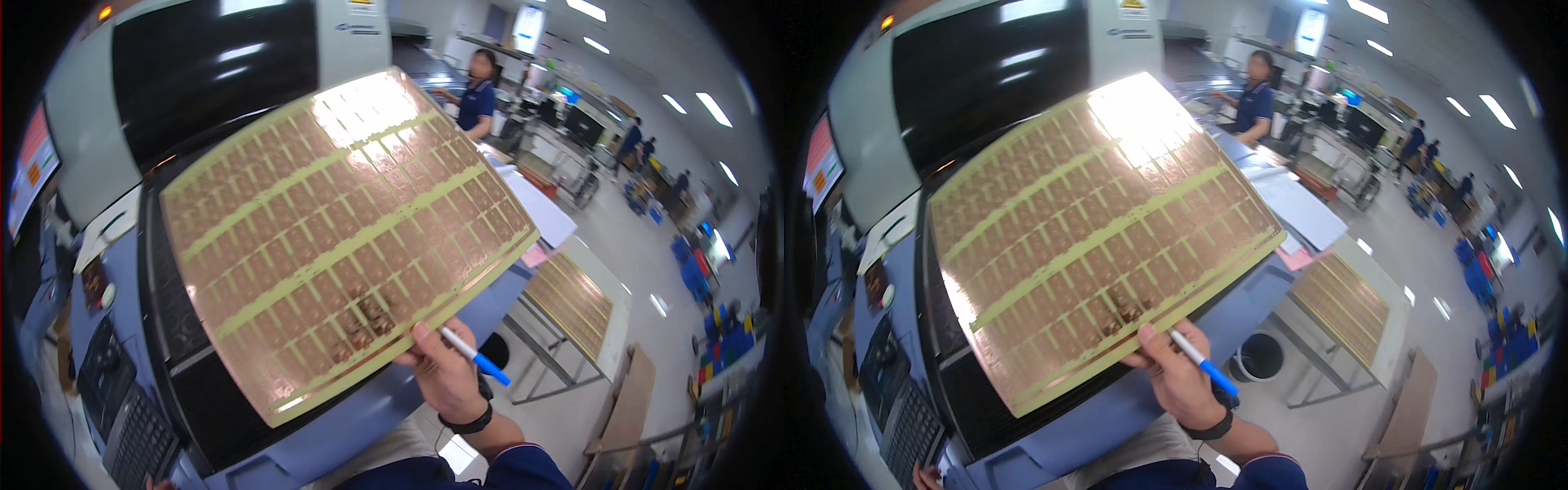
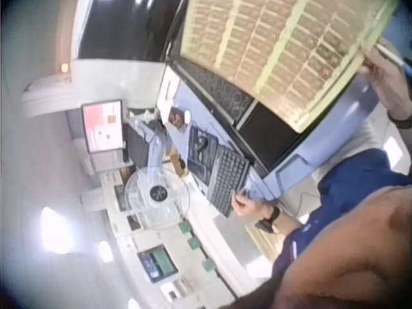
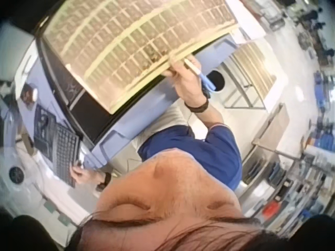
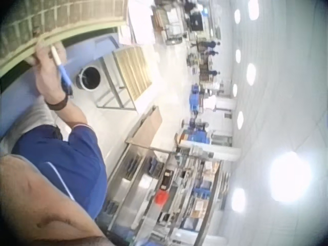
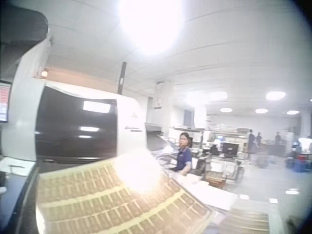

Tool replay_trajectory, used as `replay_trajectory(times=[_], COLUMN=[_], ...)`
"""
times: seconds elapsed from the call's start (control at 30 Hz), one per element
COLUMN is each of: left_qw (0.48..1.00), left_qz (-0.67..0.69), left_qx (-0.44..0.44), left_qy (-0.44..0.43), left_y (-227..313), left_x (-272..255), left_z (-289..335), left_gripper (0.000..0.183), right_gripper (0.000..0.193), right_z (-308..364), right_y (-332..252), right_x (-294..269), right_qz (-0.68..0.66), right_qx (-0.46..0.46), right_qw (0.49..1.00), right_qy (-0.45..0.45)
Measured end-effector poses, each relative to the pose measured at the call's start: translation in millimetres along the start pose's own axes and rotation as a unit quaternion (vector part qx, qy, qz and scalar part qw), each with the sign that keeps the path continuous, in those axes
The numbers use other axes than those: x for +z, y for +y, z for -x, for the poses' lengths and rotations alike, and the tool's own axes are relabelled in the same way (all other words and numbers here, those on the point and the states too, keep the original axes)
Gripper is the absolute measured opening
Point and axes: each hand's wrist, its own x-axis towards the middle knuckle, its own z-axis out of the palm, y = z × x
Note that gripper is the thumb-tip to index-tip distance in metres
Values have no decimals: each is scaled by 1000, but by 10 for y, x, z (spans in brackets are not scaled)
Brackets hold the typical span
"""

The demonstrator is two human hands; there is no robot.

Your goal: Inspecting and marking large sheets of printed circuit boards before placing them into an inspection machine.

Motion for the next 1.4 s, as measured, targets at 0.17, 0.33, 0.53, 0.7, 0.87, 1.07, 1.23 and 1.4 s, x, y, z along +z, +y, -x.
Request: replay_trajectory(times=[0.17, 0.33, 0.53, 0.7, 0.87, 1.07, 1.23, 1.4], left_qw=[989, 991, 987, 983, 985, 987, 991, 959], left_qz=[107, 104, 134, 160, 144, 129, 60, -282], left_qx=[-99, -78, -78, -79, -84, -81, -101, -13], left_qy=[1, 27, 37, 36, 46, 57, 63, 8], left_y=[-626, -460, -389, -323, -290, -278, -176, -111], left_x=[53, 20, 19, 80, 52, 44, 4, -185], left_z=[151, 130, 129, 121, 120, 99, 32, -154], left_gripper=[27, 27, 25, 24, 23, 21, 20, 18], right_gripper=[28, 52, 59, 55, 62, 68, 71, 71], right_z=[-539, -771, -1023, -1693, -1529, -1213, -1172, -1197], right_y=[142, 366, 674, 1278, 1339, 1296, 1278, 1295], right_x=[303, 492, 787, 830, 872, 785, 859, 737], right_qz=[67, 48, 271, 604, 695, 665, 690, 664], right_qx=[70, 208, 46, -136, -129, -168, -133, -162], right_qw=[995, 976, 933, 690, 543, 516, 494, 526], right_qy=[-17, -52, -235, -375, -452, -513, -512, -507])
